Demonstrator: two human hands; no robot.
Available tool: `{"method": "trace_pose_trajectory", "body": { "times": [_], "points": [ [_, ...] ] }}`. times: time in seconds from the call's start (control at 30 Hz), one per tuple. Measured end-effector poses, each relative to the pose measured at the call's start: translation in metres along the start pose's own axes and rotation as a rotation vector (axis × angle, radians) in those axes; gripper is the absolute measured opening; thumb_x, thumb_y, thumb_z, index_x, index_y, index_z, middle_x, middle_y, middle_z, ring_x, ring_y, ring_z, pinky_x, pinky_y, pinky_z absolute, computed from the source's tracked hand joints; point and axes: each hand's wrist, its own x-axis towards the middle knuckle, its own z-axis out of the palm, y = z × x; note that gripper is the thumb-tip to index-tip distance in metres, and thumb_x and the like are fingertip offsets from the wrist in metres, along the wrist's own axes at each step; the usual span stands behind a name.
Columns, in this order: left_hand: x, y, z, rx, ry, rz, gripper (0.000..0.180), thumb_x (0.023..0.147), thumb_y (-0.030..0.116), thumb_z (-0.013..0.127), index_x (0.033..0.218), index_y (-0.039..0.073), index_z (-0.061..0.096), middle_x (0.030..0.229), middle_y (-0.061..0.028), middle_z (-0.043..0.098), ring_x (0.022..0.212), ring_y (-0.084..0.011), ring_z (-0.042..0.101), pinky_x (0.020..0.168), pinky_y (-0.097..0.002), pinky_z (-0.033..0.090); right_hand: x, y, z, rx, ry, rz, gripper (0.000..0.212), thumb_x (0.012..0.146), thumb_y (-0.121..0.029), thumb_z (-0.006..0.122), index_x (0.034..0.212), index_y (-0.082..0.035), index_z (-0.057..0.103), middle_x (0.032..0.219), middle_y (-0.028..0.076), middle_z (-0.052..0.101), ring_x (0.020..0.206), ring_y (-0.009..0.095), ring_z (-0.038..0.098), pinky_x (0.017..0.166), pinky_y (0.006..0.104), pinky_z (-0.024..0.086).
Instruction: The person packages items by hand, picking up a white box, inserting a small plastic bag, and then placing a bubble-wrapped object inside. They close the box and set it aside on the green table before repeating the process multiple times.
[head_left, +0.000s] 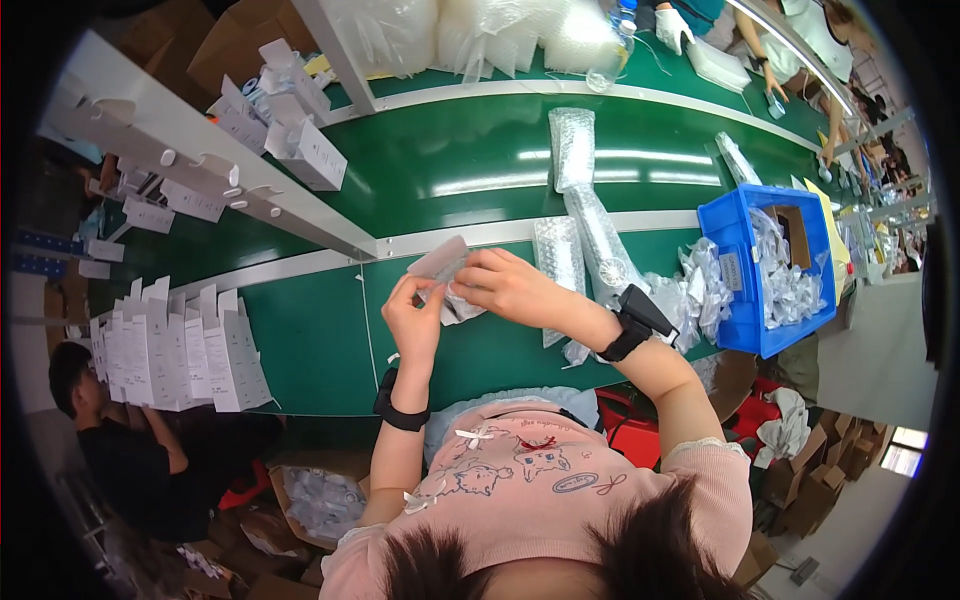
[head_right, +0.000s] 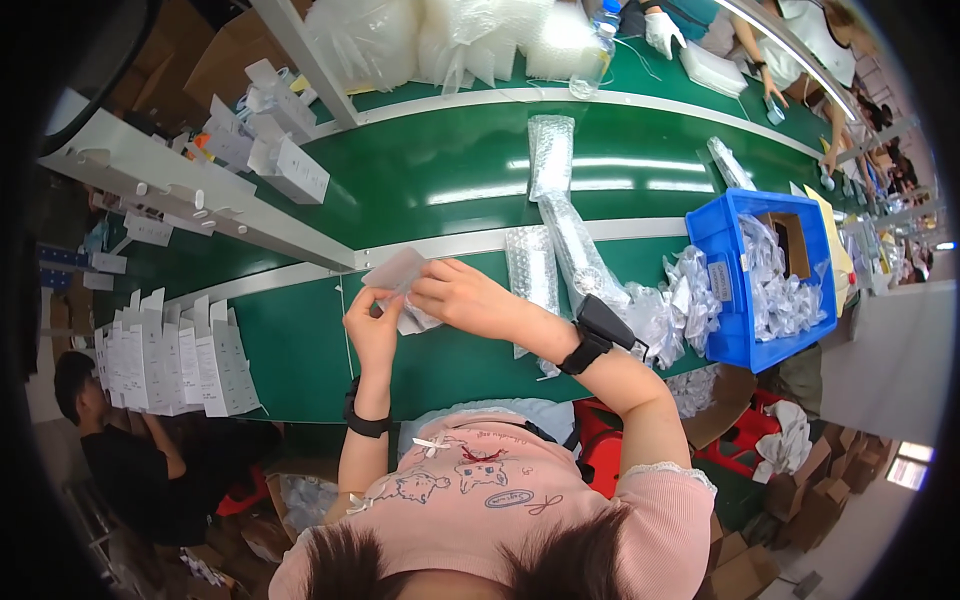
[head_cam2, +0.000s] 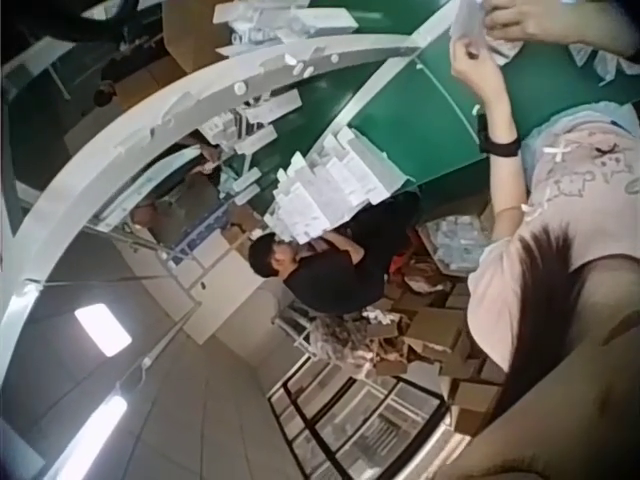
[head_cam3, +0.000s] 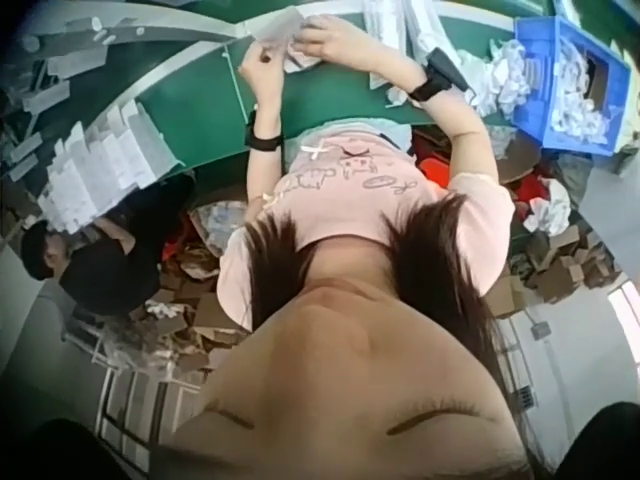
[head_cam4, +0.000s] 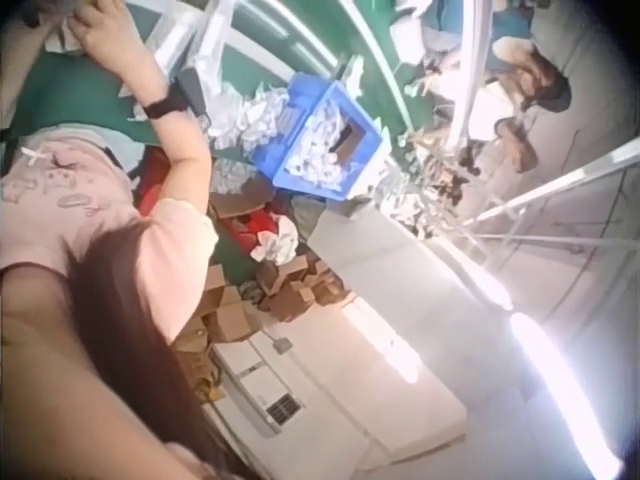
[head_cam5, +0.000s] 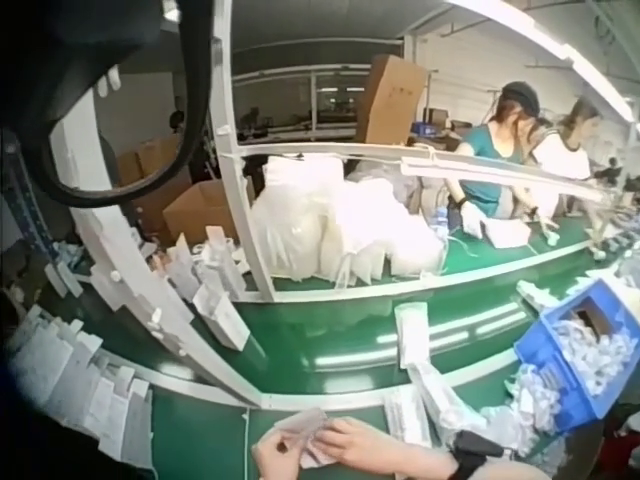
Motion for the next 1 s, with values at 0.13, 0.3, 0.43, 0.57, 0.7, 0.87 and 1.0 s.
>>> {"method": "trace_pose_trajectory", "body": {
  "times": [0.13, 0.3, 0.43, 0.57, 0.7, 0.87, 1.0],
  "points": [
    [0.001, -0.005, -0.002, 0.025, 0.009, 0.058, 0.014, 0.063, -0.002, 0.066, 0.072, -0.003, 0.055, 0.071, -0.0085, 0.056, 0.055, -0.0146, 0.049, 0.051, -0.0237, 0.038, 0.008, -0.007, 0.003, 0.062, 0.007, 0.115, 0.027, 0.064, -0.007, 0.061, 0.091, -0.005, 0.058, 0.091, 0.007, 0.055, 0.081, 0.023, 0.052, 0.077, 0.0361, 0.040],
    [0.002, -0.016, -0.002, -0.012, 0.001, 0.094, 0.014, 0.065, 0.000, 0.067, 0.075, -0.003, 0.057, 0.075, -0.0048, 0.057, 0.064, -0.0085, 0.050, 0.051, -0.0208, 0.038, 0.001, 0.002, 0.013, -0.006, 0.025, -0.032, 0.023, 0.065, -0.010, 0.062, 0.088, -0.006, 0.059, 0.090, 0.005, 0.055, 0.088, 0.022, 0.050, 0.080, 0.0390, 0.039],
    [0.000, -0.017, -0.022, -0.115, -0.007, 0.148, 0.017, 0.067, 0.002, 0.067, 0.081, -0.001, 0.058, 0.086, -0.0072, 0.058, 0.075, -0.0133, 0.055, 0.062, -0.0246, 0.044, -0.003, 0.006, 0.008, 0.012, -0.194, -0.126, 0.032, 0.065, -0.017, 0.066, 0.094, -0.006, 0.059, 0.101, 0.008, 0.055, 0.100, 0.026, 0.047, 0.088, 0.0402, 0.036],
    [0.031, -0.048, -0.104, 0.477, 0.213, 0.362, 0.032, 0.069, 0.017, 0.067, 0.097, 0.004, 0.057, 0.107, -0.0149, 0.054, 0.103, -0.0317, 0.048, 0.090, -0.0403, 0.037, -0.013, 0.014, -0.006, 0.154, -0.053, 0.081, 0.059, 0.061, -0.024, 0.073, 0.112, -0.007, 0.050, 0.117, 0.011, 0.048, 0.111, 0.030, 0.043, 0.096, 0.0403, 0.031],
    [0.052, -0.130, -0.261, 1.447, 0.371, 0.020, 0.099, 0.061, 0.041, 0.073, 0.138, 0.016, 0.018, 0.141, -0.0177, 0.017, 0.129, -0.0386, 0.016, 0.095, -0.0622, 0.020, -0.034, 0.019, 0.017, 0.257, 0.087, 0.391, 0.089, 0.057, -0.031, 0.079, 0.129, -0.007, 0.033, 0.129, 0.015, 0.038, 0.119, 0.031, 0.038, 0.099, 0.0398, 0.029],
    [0.040, -0.189, -0.325, 1.548, 0.193, -0.286, 0.093, 0.068, 0.008, 0.067, 0.139, 0.021, 0.008, 0.142, -0.0138, 0.017, 0.129, -0.0362, 0.020, 0.093, -0.0651, 0.021, -0.033, 0.036, 0.058, 0.662, -0.036, 0.690, 0.092, 0.058, -0.017, 0.077, 0.133, -0.006, 0.026, 0.132, 0.016, 0.035, 0.122, 0.030, 0.034, 0.100, 0.0367, 0.029],
    [-0.006, -0.124, -0.249, 1.195, 0.195, -0.387, 0.091, 0.069, 0.002, 0.064, 0.139, 0.016, 0.008, 0.141, -0.0155, 0.018, 0.126, -0.0364, 0.024, 0.093, -0.0622, 0.026, -0.020, 0.086, 0.037, 0.734, 0.157, 0.875, 0.090, 0.058, -0.011, 0.076, 0.132, -0.003, 0.025, 0.125, 0.012, 0.044, 0.116, 0.023, 0.041, 0.097, 0.0332, 0.034]
  ]
}}
